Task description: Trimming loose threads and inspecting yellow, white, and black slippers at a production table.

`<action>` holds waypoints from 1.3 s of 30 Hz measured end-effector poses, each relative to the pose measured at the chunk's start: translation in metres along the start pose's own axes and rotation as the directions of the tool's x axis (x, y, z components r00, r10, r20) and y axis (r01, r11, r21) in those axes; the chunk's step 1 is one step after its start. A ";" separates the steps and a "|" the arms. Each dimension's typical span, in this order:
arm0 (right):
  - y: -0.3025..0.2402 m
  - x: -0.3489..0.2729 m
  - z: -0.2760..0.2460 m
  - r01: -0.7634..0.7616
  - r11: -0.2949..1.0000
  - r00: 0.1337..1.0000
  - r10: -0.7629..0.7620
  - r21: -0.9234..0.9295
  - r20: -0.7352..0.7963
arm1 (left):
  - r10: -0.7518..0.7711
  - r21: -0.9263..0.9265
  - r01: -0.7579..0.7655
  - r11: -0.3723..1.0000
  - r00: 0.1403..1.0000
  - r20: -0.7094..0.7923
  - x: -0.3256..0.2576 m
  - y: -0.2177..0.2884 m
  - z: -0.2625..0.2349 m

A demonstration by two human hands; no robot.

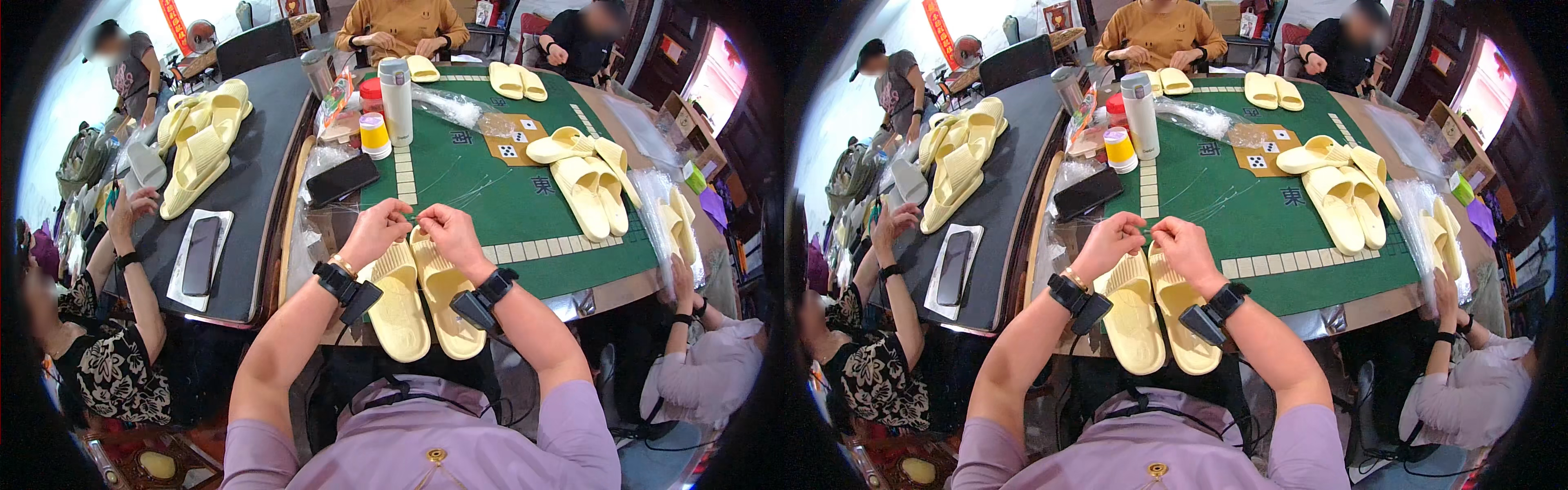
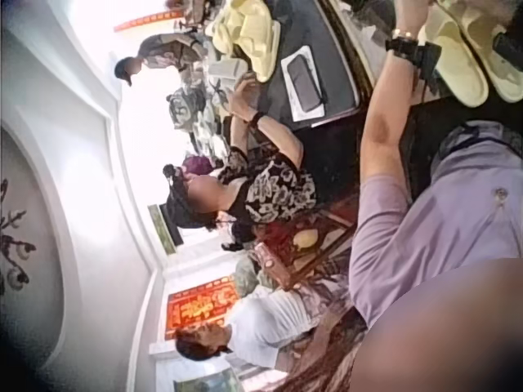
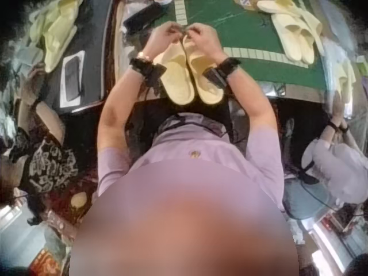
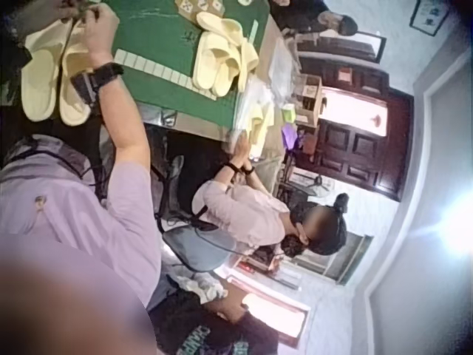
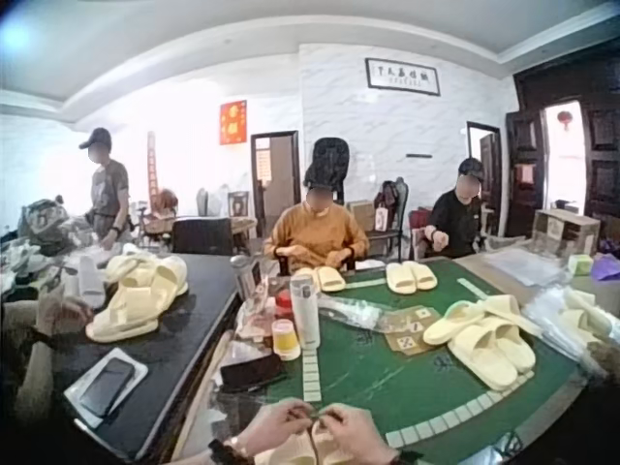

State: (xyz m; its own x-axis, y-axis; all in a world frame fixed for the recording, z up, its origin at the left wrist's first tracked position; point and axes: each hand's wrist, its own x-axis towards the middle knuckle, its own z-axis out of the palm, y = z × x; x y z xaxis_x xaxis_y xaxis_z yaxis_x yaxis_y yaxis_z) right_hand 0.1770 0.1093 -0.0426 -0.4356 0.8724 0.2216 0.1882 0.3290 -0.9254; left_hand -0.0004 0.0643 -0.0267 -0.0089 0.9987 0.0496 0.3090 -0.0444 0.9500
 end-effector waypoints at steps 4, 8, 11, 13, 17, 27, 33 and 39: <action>0.001 -0.001 0.002 -0.077 0.992 0.997 0.074 0.099 0.036 | -0.016 -0.211 0.011 0.977 1.000 -0.026 -0.001 -0.026 0.001; 0.001 -0.001 0.005 -0.057 0.989 0.998 0.058 0.136 0.000 | 0.014 -0.105 -0.019 0.994 0.999 -0.046 0.000 -0.032 0.007; 0.008 -0.001 0.004 0.004 0.996 0.999 0.001 0.086 -0.050 | 0.076 -0.029 -0.079 0.996 0.995 -0.071 -0.001 -0.031 0.013; 0.013 -0.001 0.003 0.052 0.998 0.996 -0.050 0.025 -0.075 | 0.068 -0.019 -0.071 0.997 0.989 -0.129 -0.002 -0.026 0.016; 0.014 -0.003 0.008 0.037 0.995 0.996 -0.030 0.090 -0.080 | 0.092 -0.036 -0.098 0.994 0.984 -0.154 -0.002 -0.035 0.016; 0.007 -0.008 0.009 0.083 0.997 0.990 -0.082 0.004 -0.116 | 0.113 0.005 -0.114 0.993 0.980 -0.166 -0.006 -0.025 0.017; 0.008 -0.007 0.011 0.071 0.996 0.989 -0.078 -0.062 -0.122 | 0.124 0.010 -0.125 0.992 0.976 -0.177 -0.006 -0.026 0.018; 0.014 -0.006 0.012 0.068 0.994 0.991 -0.077 -0.083 -0.105 | 0.098 -0.012 -0.100 0.995 0.985 -0.141 -0.007 -0.024 0.019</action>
State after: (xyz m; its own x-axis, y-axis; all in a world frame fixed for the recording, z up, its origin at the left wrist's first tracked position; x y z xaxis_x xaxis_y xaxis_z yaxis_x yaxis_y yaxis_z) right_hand 0.1717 0.1041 -0.0610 -0.3536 0.8777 0.3233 0.2306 0.4168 -0.8793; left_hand 0.0101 0.0593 -0.0560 -0.1128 0.9762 0.1851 0.2968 -0.1447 0.9439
